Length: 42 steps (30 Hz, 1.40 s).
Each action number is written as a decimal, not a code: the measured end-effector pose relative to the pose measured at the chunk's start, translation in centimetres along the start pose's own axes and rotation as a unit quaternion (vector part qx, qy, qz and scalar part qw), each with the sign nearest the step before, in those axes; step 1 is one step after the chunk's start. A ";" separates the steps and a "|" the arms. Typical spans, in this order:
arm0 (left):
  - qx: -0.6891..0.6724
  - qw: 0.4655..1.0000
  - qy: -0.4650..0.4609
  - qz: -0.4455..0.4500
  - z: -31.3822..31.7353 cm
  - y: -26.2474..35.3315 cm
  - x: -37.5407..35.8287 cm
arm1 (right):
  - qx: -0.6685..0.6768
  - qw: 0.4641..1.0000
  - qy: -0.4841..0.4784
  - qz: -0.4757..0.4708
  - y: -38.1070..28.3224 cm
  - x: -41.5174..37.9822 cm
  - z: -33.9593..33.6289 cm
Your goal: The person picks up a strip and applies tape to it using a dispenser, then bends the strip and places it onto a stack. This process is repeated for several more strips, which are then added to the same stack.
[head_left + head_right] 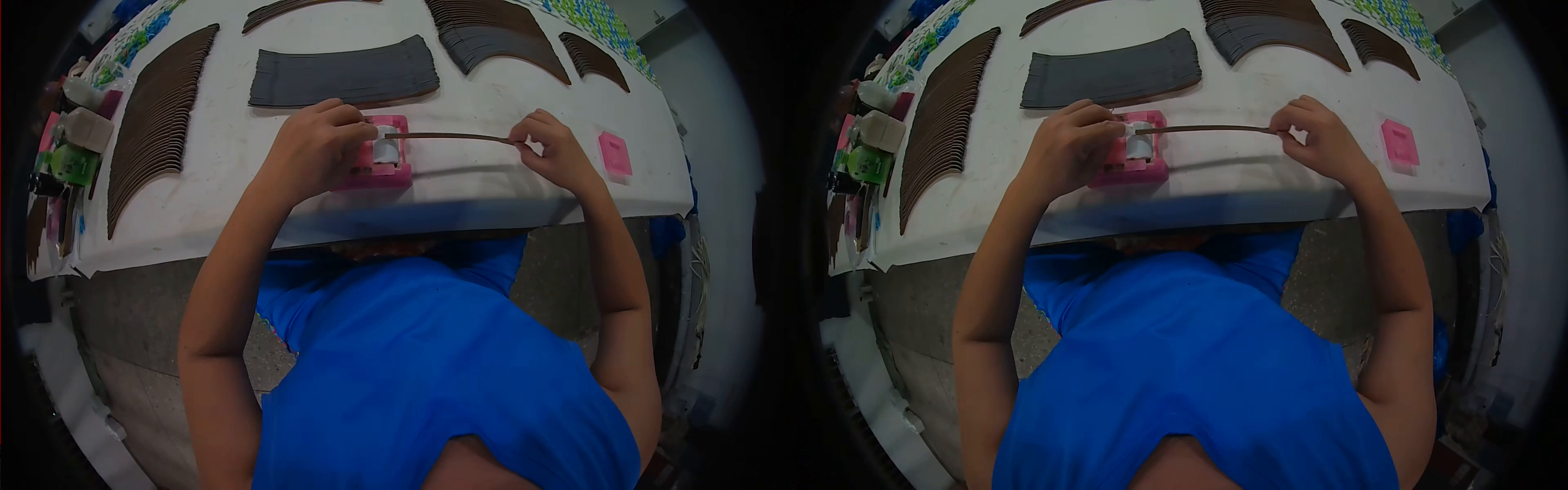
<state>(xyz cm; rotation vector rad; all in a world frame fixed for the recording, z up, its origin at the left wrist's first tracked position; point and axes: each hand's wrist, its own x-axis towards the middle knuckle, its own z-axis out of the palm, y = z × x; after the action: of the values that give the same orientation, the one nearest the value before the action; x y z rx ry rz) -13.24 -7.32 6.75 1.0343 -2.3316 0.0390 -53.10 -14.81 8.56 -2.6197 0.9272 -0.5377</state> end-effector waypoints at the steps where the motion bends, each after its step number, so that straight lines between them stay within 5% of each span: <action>1: -0.002 1.000 0.002 0.004 0.0 -0.1 0.0 | -0.022 1.000 0.009 0.006 0.5 -0.7 -0.5; 5: -0.008 1.000 0.017 0.006 0.1 0.0 0.5 | -0.016 0.997 0.009 0.070 1.5 -2.5 -1.6; 17: -0.017 1.000 0.018 0.015 0.6 0.7 1.8 | -0.063 0.995 0.066 0.033 2.2 -2.5 -4.1; 23: -0.068 0.996 0.051 -0.015 2.2 1.3 3.3 | -0.178 0.968 0.152 -0.091 1.5 0.1 -9.8; 26: -0.109 0.992 0.049 -0.043 2.2 2.0 3.9 | -0.074 0.981 0.175 0.046 0.3 2.0 -12.4; 27: -0.109 0.992 0.048 -0.040 2.3 2.2 4.1 | -0.154 0.970 0.178 -0.053 -0.1 3.3 -13.5; 30: -0.143 0.984 0.028 -0.102 2.5 3.1 4.6 | -0.087 0.986 0.145 -0.012 0.7 3.3 -14.0; 33: -0.243 0.950 0.013 -0.196 1.9 3.1 5.0 | 0.014 0.995 0.086 0.038 1.9 3.6 -14.5; 35: -0.518 0.817 -0.030 -0.251 1.2 1.7 4.9 | 0.080 0.994 0.049 0.062 2.7 4.3 -15.0; 36: -0.511 0.822 -0.024 -0.250 0.6 1.2 4.7 | 0.112 0.991 0.031 0.072 3.1 4.8 -15.3; 38: -0.676 0.696 -0.026 -0.240 -0.8 0.0 4.3 | 0.174 0.981 -0.002 0.087 3.9 5.9 -15.9; 39: -0.668 0.706 -0.021 -0.236 -1.4 -0.4 4.1 | 0.204 0.974 -0.018 0.094 4.4 6.4 -16.2; 41: -0.766 0.587 0.002 -0.262 -2.2 -0.9 3.3 | 0.225 0.968 -0.025 0.108 5.3 5.8 -13.6; 42: -0.776 0.571 0.000 -0.268 -2.7 -1.1 3.0 | 0.266 0.956 -0.029 0.116 5.1 5.5 -12.2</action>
<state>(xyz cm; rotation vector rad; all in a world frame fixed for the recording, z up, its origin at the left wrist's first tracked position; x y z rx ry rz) -12.71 -9.45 10.27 0.5640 -0.9964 -1.8318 -57.27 -24.12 18.60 -2.0049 0.9047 -0.5535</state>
